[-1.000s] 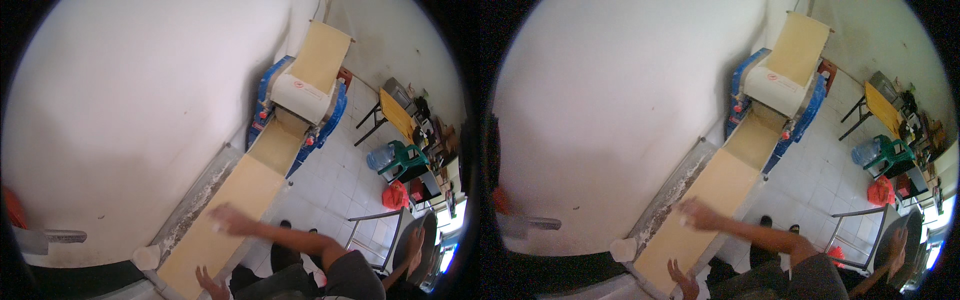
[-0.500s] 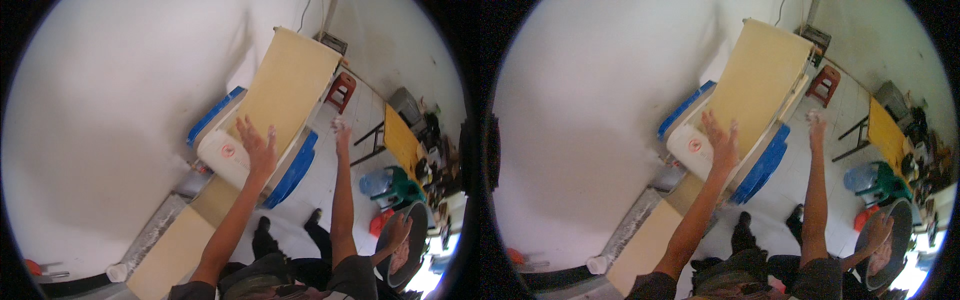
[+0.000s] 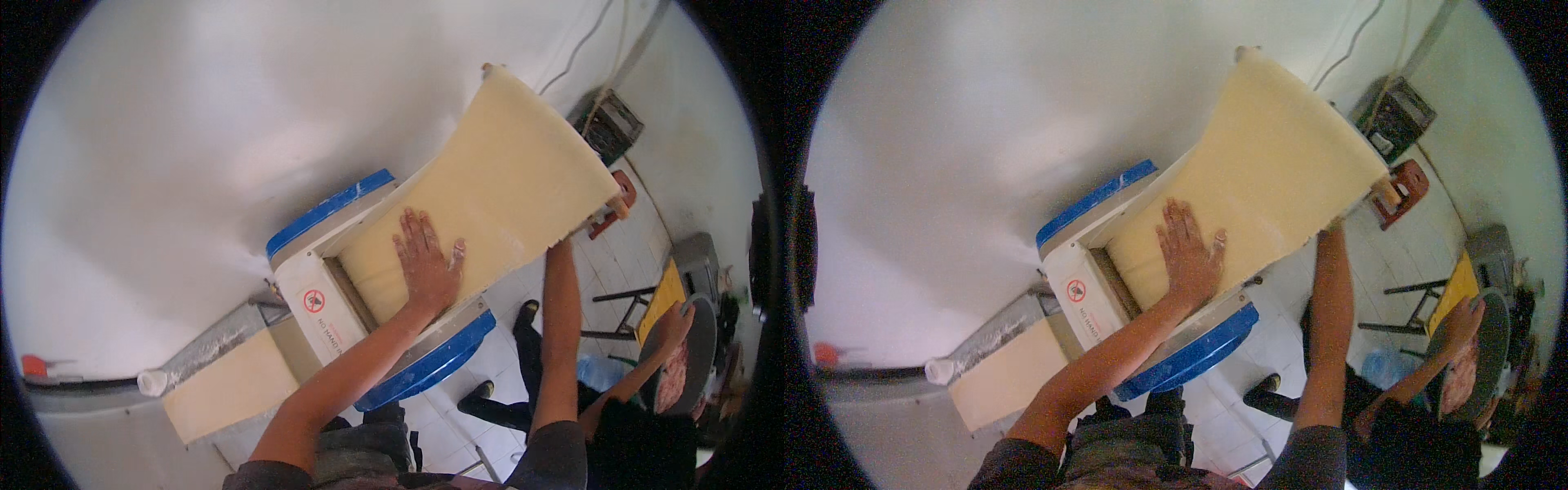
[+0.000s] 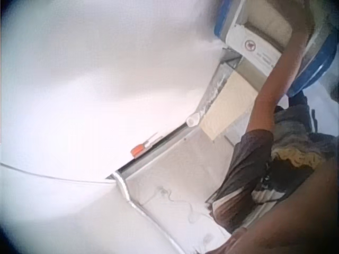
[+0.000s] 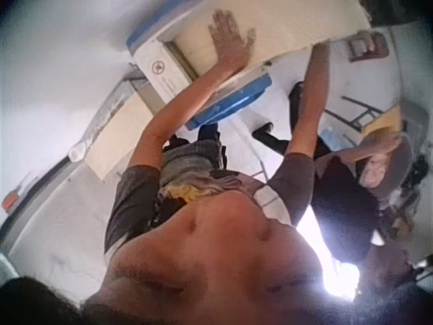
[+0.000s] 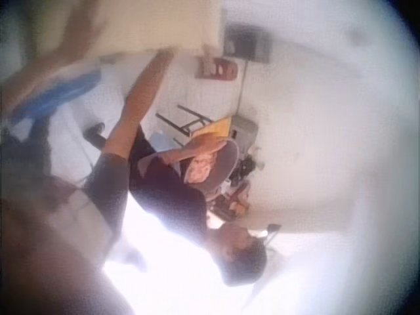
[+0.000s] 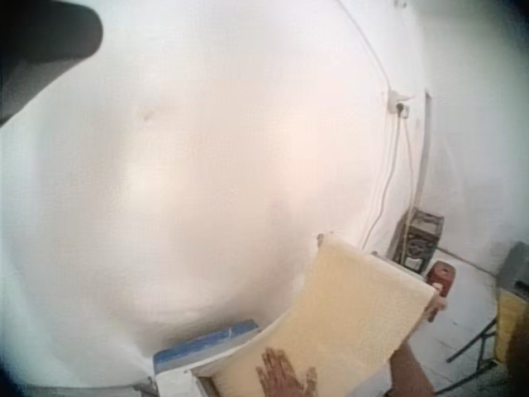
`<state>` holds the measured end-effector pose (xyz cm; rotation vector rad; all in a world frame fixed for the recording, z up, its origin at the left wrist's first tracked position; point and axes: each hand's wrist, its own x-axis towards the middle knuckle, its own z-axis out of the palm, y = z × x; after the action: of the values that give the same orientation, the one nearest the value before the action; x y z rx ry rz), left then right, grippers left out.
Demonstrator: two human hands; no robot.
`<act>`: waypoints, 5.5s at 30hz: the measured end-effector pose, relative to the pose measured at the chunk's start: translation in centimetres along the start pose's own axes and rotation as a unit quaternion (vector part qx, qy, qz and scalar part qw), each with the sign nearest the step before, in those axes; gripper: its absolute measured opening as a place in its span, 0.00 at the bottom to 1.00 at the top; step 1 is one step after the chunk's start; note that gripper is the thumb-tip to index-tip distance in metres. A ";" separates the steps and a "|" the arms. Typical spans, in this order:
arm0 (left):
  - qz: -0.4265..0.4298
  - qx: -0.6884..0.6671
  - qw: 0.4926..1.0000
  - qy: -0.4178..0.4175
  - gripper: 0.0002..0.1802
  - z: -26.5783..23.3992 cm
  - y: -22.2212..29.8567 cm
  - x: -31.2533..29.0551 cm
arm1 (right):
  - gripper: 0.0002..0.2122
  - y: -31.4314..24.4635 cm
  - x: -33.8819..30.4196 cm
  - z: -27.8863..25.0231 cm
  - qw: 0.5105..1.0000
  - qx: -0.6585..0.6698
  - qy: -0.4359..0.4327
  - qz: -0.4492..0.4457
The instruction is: The person feeds a sheet of dough through a dough sheeter, repeatedly folding and rerunning it to thin and smooth the sheet. They sprinkle flour on the dough and the machine's feed tray to prevent sticking, then guide the sheet through the rollers and onto a metal table.
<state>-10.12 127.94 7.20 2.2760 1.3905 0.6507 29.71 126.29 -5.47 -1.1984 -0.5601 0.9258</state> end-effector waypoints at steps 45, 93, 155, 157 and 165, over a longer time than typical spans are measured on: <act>0.285 -0.345 0.894 -0.002 0.42 -15.0 -5.4 -9.0 | 0.15 5.8 -30.5 4.9 0.814 -0.563 0.100 0.101; -0.071 -0.278 0.603 -0.744 0.12 -19.2 -52.2 -6.5 | 0.29 32.4 -54.5 51.9 0.981 0.147 -0.077 0.102; -0.039 0.045 0.987 -0.146 0.13 -50.8 -92.2 -52.2 | 0.40 48.3 -98.1 99.0 0.963 -0.092 -0.125 0.222; -0.026 0.059 0.987 -0.144 0.13 -51.0 -93.1 -52.7 | 0.41 48.2 -98.5 99.2 0.958 -0.094 -0.134 0.234; -0.142 0.022 0.964 -0.223 0.12 -52.8 -97.7 -54.0 | 0.51 51.1 -101.3 100.7 0.965 -0.070 -0.162 0.193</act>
<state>-131.86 126.08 -13.40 2.0269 1.4625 0.0112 -119.25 98.92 -13.89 -1.3177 -0.6716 1.4518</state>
